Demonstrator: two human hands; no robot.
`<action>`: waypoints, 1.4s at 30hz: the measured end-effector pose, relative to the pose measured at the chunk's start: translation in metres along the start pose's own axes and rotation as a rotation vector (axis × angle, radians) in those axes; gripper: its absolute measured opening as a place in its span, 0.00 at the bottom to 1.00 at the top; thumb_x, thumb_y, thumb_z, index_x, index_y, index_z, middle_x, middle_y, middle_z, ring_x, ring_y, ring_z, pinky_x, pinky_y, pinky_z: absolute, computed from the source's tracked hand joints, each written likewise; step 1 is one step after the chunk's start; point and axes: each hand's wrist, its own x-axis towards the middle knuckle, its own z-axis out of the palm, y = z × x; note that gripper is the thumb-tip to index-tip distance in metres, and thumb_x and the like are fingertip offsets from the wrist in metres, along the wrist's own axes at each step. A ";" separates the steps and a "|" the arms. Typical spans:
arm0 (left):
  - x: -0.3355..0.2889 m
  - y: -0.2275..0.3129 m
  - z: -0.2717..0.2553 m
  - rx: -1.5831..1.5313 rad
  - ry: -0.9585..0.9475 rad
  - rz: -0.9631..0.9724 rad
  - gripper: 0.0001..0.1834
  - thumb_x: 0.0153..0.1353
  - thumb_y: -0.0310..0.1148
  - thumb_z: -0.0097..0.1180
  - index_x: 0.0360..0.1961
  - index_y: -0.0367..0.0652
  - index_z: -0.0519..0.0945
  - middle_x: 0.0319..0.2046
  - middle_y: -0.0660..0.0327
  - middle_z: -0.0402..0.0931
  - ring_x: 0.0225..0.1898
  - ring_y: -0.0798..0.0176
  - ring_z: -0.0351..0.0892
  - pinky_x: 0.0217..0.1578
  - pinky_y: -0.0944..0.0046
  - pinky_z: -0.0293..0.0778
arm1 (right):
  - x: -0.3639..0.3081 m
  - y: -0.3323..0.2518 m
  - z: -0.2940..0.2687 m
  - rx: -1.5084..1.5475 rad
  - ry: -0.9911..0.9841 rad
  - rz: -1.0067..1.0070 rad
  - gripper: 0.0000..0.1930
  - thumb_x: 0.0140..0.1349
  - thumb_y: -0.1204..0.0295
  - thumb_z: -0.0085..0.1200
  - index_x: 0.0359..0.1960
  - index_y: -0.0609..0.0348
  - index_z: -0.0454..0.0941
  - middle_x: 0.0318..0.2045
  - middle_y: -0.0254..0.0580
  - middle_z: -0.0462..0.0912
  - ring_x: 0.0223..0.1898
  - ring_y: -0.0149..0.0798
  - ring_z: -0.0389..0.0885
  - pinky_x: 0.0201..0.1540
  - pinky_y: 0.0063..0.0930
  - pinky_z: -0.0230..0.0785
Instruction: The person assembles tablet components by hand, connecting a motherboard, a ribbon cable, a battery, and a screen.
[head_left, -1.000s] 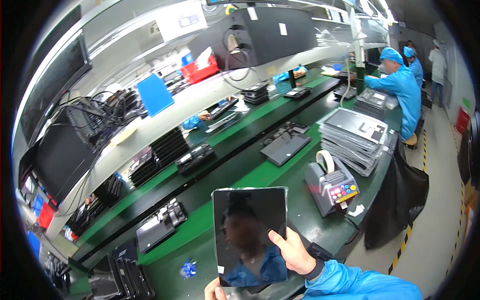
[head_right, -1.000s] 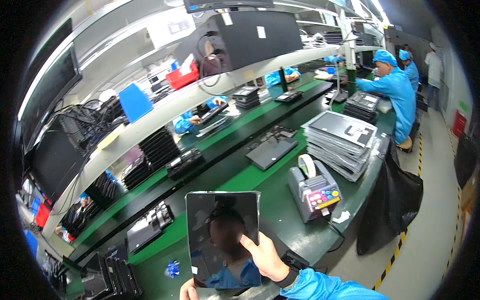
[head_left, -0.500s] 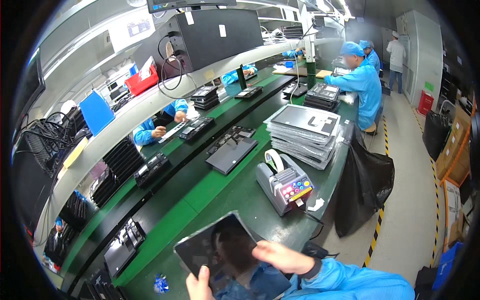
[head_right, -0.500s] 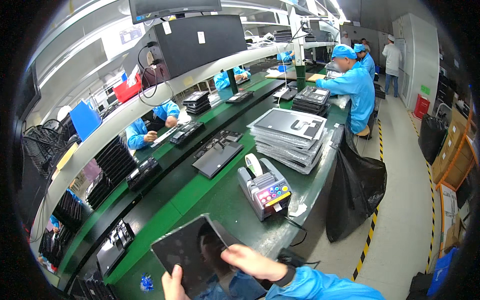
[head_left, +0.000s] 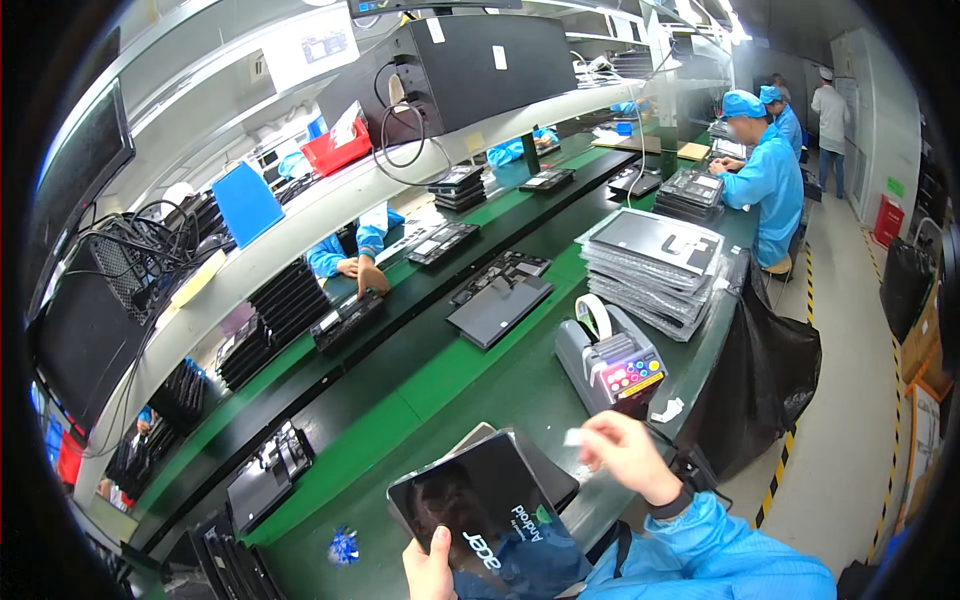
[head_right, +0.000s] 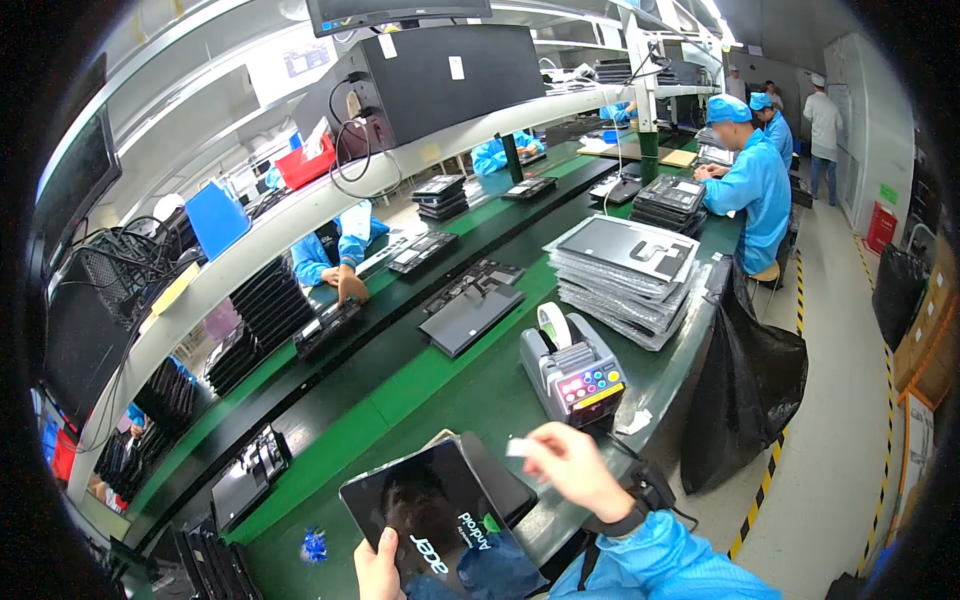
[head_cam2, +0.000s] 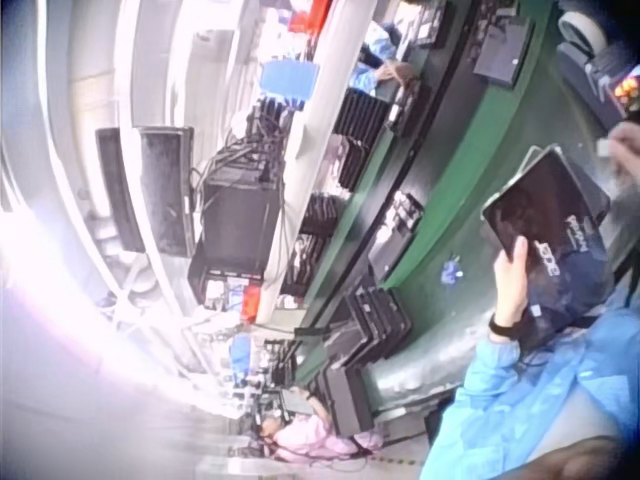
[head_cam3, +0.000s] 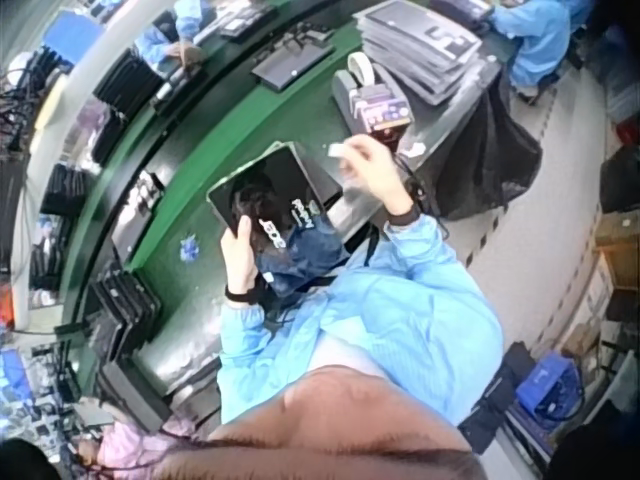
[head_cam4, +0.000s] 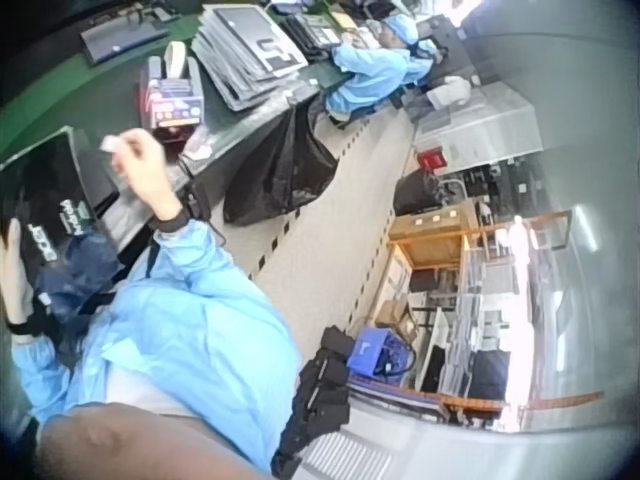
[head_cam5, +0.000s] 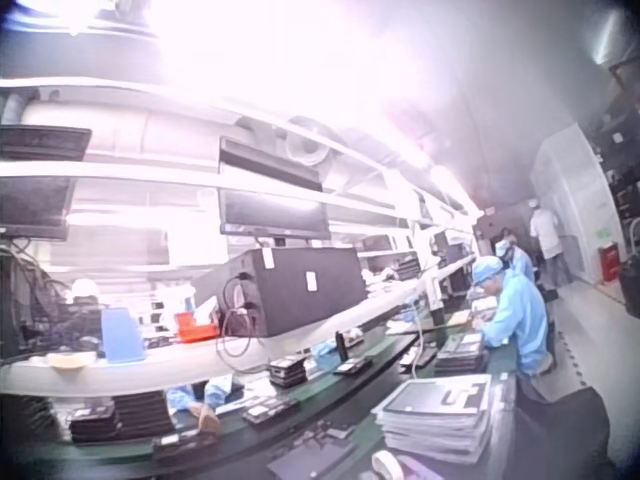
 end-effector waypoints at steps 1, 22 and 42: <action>-0.003 0.006 0.003 0.008 -0.001 0.031 0.17 0.63 0.36 0.54 0.47 0.33 0.77 0.39 0.63 0.78 0.36 0.69 0.73 0.39 0.68 0.69 | 0.006 -0.005 0.011 -0.124 -0.090 -0.052 0.12 0.61 0.65 0.56 0.34 0.64 0.76 0.24 0.35 0.80 0.26 0.25 0.77 0.27 0.20 0.69; 0.009 -0.006 -0.020 -0.057 0.112 0.020 0.15 0.64 0.37 0.52 0.45 0.35 0.78 0.36 0.62 0.78 0.35 0.70 0.74 0.35 0.71 0.70 | 0.007 0.029 0.101 -0.267 -0.358 -0.356 0.18 0.68 0.61 0.45 0.42 0.68 0.75 0.30 0.31 0.77 0.33 0.22 0.69 0.34 0.20 0.65; -0.160 -0.083 -0.131 -0.463 0.799 0.147 0.13 0.66 0.30 0.45 0.48 0.36 0.71 0.41 0.54 0.75 0.40 0.62 0.78 0.41 0.68 0.74 | 0.259 0.138 0.332 -0.281 -0.243 0.726 0.14 0.58 0.68 0.42 0.28 0.67 0.78 0.30 0.58 0.82 0.30 0.50 0.84 0.32 0.44 0.78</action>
